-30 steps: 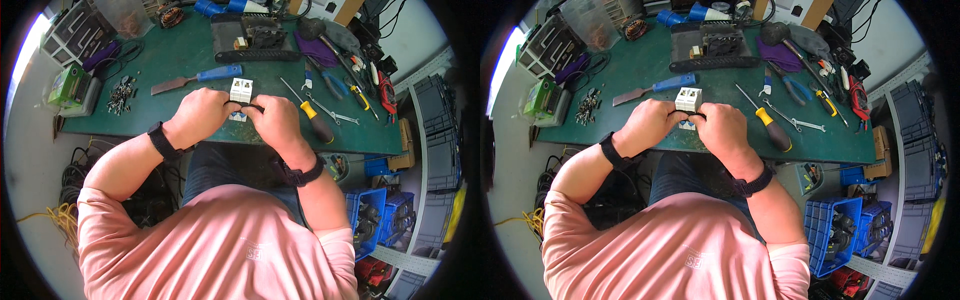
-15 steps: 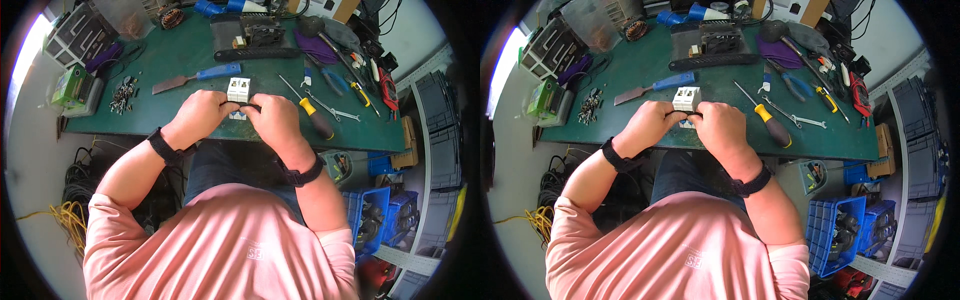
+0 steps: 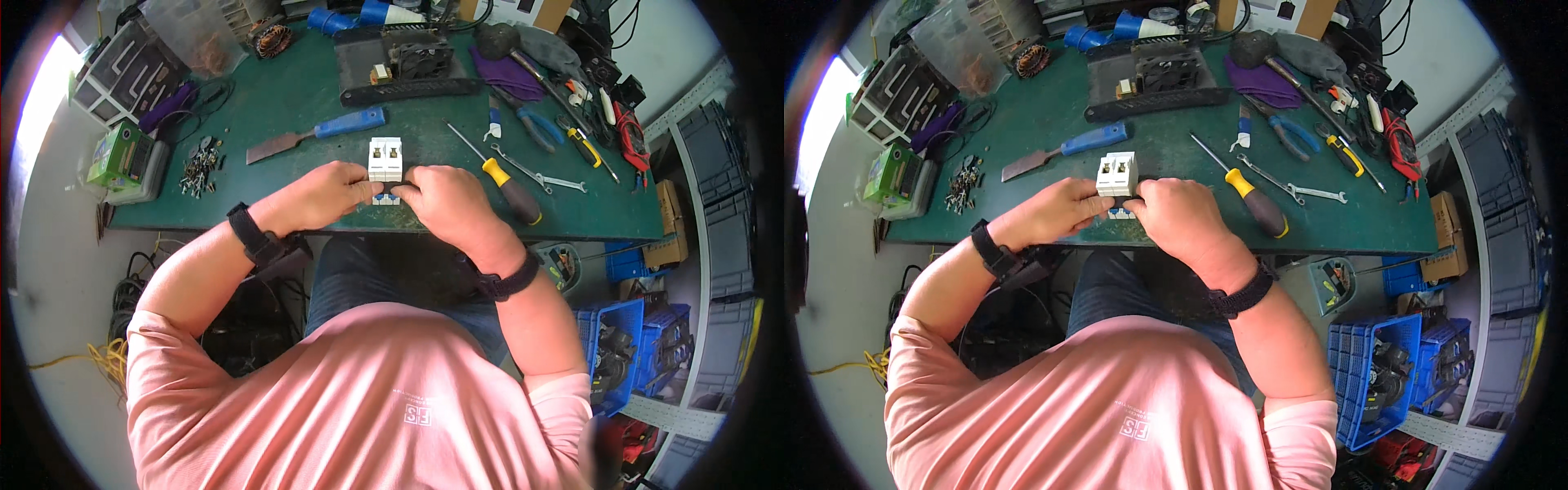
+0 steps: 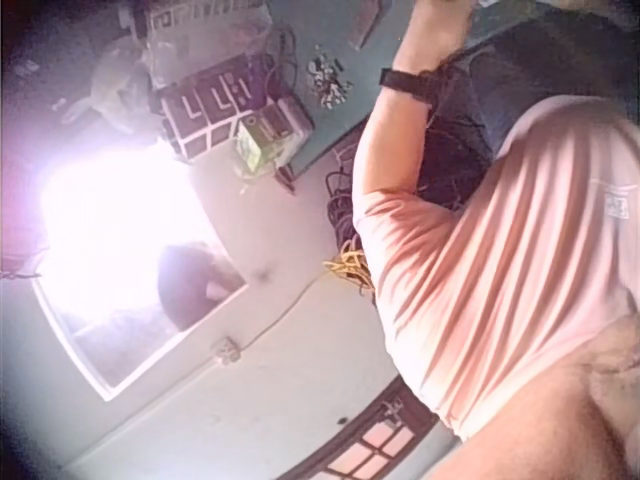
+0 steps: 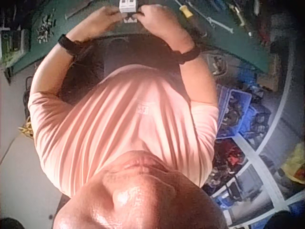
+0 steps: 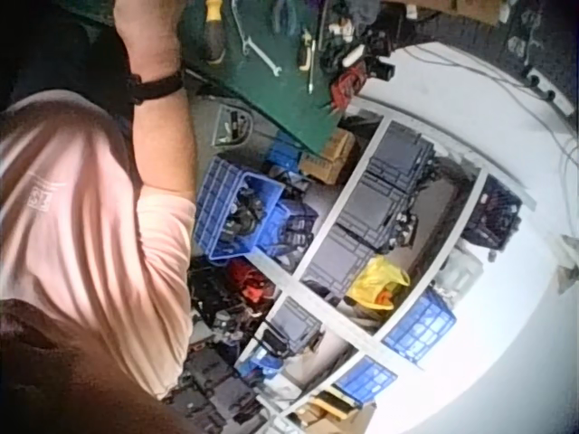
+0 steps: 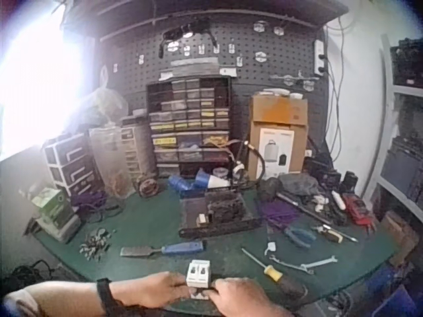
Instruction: The person holds a white electrical component and uses a yellow-handled screwdriver to adjust internal screws. They then use a blue chisel and a rubber mallet to tap the component, likely to separate or align internal parts. The person continues to manipulate the component by hand, inspecting the internal mechanism.
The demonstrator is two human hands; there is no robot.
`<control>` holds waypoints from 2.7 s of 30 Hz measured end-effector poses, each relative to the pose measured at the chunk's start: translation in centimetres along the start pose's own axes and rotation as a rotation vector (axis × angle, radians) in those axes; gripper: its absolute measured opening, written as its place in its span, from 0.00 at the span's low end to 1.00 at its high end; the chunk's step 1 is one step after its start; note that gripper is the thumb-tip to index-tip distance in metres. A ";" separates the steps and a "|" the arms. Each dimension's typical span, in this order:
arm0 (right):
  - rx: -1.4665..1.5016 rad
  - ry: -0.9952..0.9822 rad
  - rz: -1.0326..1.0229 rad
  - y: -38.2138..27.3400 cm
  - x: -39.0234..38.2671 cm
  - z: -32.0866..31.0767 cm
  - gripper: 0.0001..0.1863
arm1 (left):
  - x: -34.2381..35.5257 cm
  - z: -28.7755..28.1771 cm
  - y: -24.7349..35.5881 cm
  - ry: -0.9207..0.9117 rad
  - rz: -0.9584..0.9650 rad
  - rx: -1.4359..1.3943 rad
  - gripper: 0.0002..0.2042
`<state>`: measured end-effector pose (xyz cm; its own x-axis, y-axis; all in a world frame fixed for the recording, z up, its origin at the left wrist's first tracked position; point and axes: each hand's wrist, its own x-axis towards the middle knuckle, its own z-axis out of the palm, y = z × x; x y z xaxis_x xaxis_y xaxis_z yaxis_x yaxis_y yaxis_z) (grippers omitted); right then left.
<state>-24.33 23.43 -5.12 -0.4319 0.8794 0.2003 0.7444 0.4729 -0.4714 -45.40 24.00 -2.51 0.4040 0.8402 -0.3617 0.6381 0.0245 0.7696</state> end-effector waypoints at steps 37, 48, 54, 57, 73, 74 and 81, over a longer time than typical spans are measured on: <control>1.522 -0.366 0.376 -2.0 -4.5 -5.2 0.26 | -4.4 2.4 0.4 0.628 0.605 0.154 0.06; 1.170 -0.361 0.282 -3.9 -5.2 -6.0 0.29 | -4.6 1.1 0.0 0.605 0.826 0.253 0.07; 1.190 -0.289 0.160 -5.1 -5.2 -5.5 0.27 | -4.8 1.2 0.0 0.596 0.853 0.397 0.11; 1.406 -0.294 0.180 -5.6 -5.9 -4.6 0.26 | -4.8 1.5 0.3 0.563 0.862 0.282 0.10; 1.463 0.090 -0.042 -8.3 -7.2 -2.9 0.26 | -8.0 7.1 2.8 0.696 0.664 -0.474 0.11; 1.483 0.094 -0.027 -8.4 -7.5 -2.7 0.26 | -7.9 6.9 3.0 0.717 0.676 -0.368 0.09; 1.005 -0.109 -0.029 -4.1 -7.6 -4.1 0.22 | -8.4 2.2 3.9 0.434 0.665 0.211 0.05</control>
<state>-22.01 15.01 -1.20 -0.5246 0.8348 0.1668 -0.0191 0.1843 -0.9827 -44.85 15.87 2.37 0.4795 0.7793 0.4035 0.4822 -0.6182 0.6208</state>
